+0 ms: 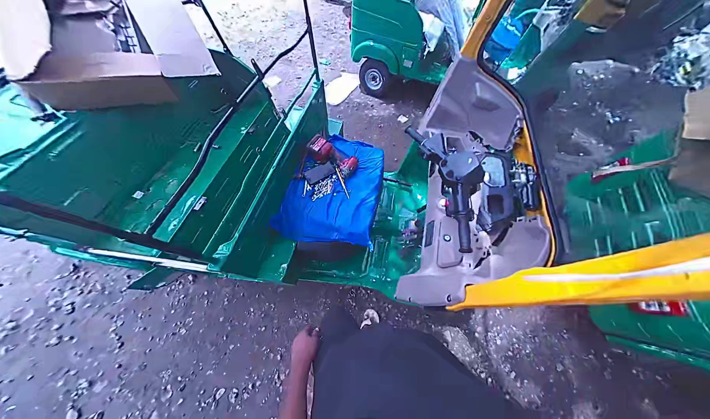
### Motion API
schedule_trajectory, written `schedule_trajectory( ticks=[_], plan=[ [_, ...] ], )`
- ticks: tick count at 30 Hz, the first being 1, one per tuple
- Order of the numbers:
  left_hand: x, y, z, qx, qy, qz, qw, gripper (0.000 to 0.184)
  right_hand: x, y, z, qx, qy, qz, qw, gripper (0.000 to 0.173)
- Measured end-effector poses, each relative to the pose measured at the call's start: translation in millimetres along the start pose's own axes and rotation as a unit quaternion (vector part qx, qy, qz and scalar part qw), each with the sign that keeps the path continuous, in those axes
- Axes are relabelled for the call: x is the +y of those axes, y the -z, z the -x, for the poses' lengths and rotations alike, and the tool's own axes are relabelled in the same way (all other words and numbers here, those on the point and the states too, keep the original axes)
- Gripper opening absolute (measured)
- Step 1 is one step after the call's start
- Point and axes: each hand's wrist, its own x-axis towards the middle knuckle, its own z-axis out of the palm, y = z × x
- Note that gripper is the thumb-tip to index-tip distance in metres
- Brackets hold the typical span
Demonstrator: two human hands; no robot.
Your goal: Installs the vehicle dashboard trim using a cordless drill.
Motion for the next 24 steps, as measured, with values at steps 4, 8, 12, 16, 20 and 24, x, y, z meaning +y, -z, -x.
schedule_trajectory(
  ticks=[4,8,12,16,20,24],
  plan=[
    [138.7,41.5,-43.7,-0.067,-0.140,-0.199,0.968,0.039,21.4,-23.4,-100.2,0.085,-0.080,-0.180,0.977,0.039],
    [254.2,58.9,-97.2,-0.139,-0.282,-0.343,0.885,0.040,50.7,-118.3,-295.7,0.151,-0.145,-0.342,0.916,0.051],
    [386.1,55.2,-158.2,-0.091,-0.431,-0.443,0.781,0.041,-23.4,-138.0,-322.8,0.153,-0.240,-0.491,0.824,0.045],
    [466.7,37.5,-202.2,-0.104,-0.553,-0.487,0.668,0.057,-127.5,-158.3,-279.5,0.085,-0.273,-0.500,0.817,0.044],
    [500.6,7.1,-251.7,-0.108,-0.602,-0.526,0.591,0.058,-184.1,-194.4,-262.8,0.033,-0.298,-0.505,0.809,0.043],
    [479.0,1.9,-305.7,-0.087,-0.603,-0.546,0.575,0.071,-239.5,-233.4,-266.9,-0.010,-0.319,-0.528,0.787,0.039]
  ],
)
